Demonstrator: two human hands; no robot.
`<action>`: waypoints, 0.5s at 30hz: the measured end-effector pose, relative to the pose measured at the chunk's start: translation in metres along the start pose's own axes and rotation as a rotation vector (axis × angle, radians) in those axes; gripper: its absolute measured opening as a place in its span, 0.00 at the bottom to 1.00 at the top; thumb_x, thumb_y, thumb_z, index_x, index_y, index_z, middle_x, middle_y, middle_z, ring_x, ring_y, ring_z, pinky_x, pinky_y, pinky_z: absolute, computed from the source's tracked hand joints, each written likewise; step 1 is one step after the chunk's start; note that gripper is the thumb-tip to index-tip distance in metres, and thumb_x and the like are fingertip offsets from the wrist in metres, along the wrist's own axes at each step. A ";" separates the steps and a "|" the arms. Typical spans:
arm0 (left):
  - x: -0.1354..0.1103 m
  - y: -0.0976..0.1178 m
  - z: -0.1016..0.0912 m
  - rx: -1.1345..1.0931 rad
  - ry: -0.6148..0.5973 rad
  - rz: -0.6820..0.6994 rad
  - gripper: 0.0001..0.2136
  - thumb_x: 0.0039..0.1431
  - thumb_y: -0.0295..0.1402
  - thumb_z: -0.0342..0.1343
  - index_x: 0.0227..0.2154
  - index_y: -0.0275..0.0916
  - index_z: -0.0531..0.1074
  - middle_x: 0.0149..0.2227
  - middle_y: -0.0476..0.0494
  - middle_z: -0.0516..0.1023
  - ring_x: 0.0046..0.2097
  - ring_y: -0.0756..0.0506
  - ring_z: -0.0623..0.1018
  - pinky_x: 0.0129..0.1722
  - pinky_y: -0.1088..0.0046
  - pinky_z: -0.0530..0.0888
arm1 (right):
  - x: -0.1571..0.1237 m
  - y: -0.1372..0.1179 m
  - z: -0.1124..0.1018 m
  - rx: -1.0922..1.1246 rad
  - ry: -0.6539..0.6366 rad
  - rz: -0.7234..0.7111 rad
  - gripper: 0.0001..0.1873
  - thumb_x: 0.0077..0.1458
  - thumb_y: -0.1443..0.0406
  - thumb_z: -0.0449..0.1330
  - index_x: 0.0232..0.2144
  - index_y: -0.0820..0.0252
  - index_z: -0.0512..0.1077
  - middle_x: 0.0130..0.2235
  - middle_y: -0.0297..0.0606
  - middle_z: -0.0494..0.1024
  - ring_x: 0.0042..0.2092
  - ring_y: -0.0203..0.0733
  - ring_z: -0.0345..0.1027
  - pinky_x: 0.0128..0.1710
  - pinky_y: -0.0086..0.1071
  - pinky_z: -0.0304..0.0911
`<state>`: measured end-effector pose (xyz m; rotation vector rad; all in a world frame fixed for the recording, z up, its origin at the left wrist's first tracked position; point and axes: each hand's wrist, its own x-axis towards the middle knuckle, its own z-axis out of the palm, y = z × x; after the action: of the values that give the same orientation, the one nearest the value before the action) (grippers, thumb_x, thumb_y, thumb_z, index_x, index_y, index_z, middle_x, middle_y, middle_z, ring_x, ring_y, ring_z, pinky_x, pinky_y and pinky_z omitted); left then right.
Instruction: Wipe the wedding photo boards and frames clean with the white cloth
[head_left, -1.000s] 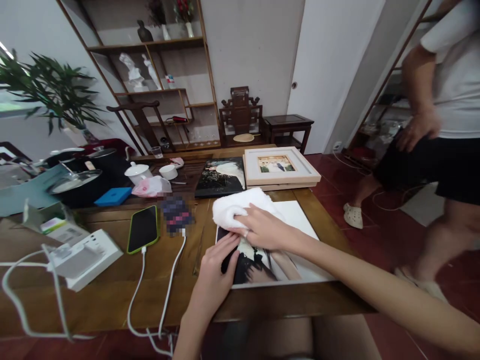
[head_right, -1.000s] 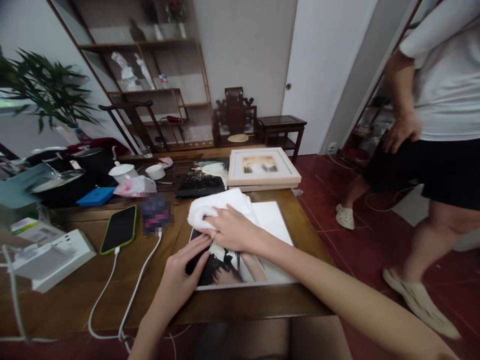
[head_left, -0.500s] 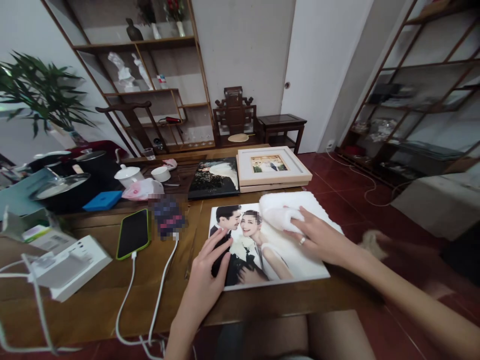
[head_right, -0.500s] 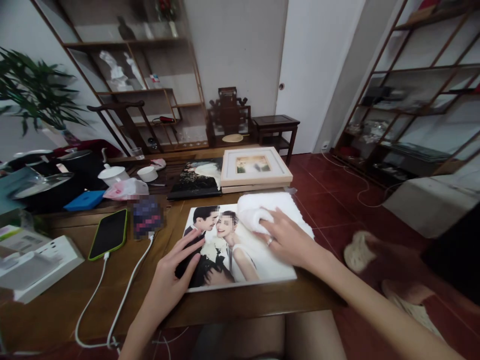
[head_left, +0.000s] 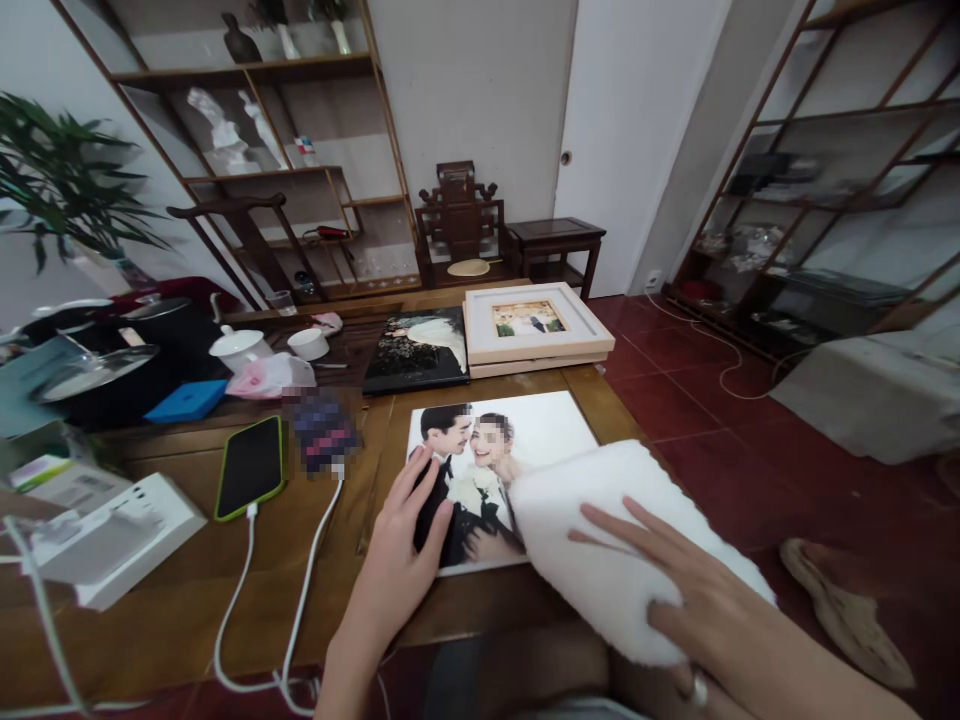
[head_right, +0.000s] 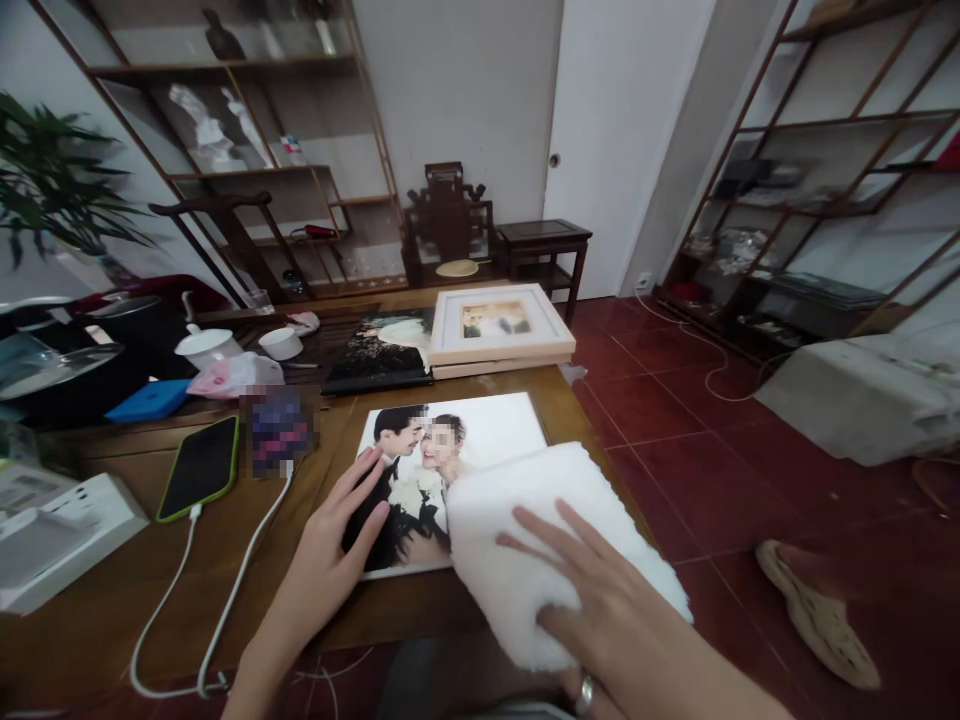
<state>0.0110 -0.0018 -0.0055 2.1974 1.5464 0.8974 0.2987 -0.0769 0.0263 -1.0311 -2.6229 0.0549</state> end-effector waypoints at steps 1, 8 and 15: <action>0.000 -0.001 0.001 0.008 0.004 0.010 0.22 0.63 0.38 0.46 0.58 0.37 0.61 0.63 0.38 0.59 0.64 0.42 0.57 0.62 0.59 0.56 | 0.005 0.006 0.000 0.001 0.006 0.025 0.07 0.44 0.72 0.52 0.26 0.58 0.68 0.62 0.45 0.58 0.64 0.55 0.42 0.59 0.53 0.50; 0.001 -0.002 0.001 0.047 0.016 0.057 0.22 0.62 0.36 0.46 0.56 0.33 0.63 0.61 0.33 0.61 0.64 0.42 0.58 0.61 0.59 0.58 | 0.073 0.072 0.008 -0.042 0.001 0.149 0.13 0.59 0.66 0.47 0.37 0.62 0.71 0.52 0.54 0.71 0.57 0.56 0.59 0.51 0.51 0.60; 0.001 -0.002 0.001 0.050 0.016 0.042 0.21 0.62 0.37 0.46 0.56 0.34 0.63 0.61 0.33 0.61 0.64 0.42 0.58 0.61 0.59 0.58 | 0.114 0.105 0.016 -0.065 0.047 0.159 0.15 0.62 0.63 0.46 0.37 0.62 0.72 0.42 0.49 0.75 0.47 0.55 0.66 0.44 0.47 0.63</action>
<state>0.0103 -0.0001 -0.0072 2.2712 1.5517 0.8999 0.2844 0.0781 0.0275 -1.2463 -2.5114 -0.0180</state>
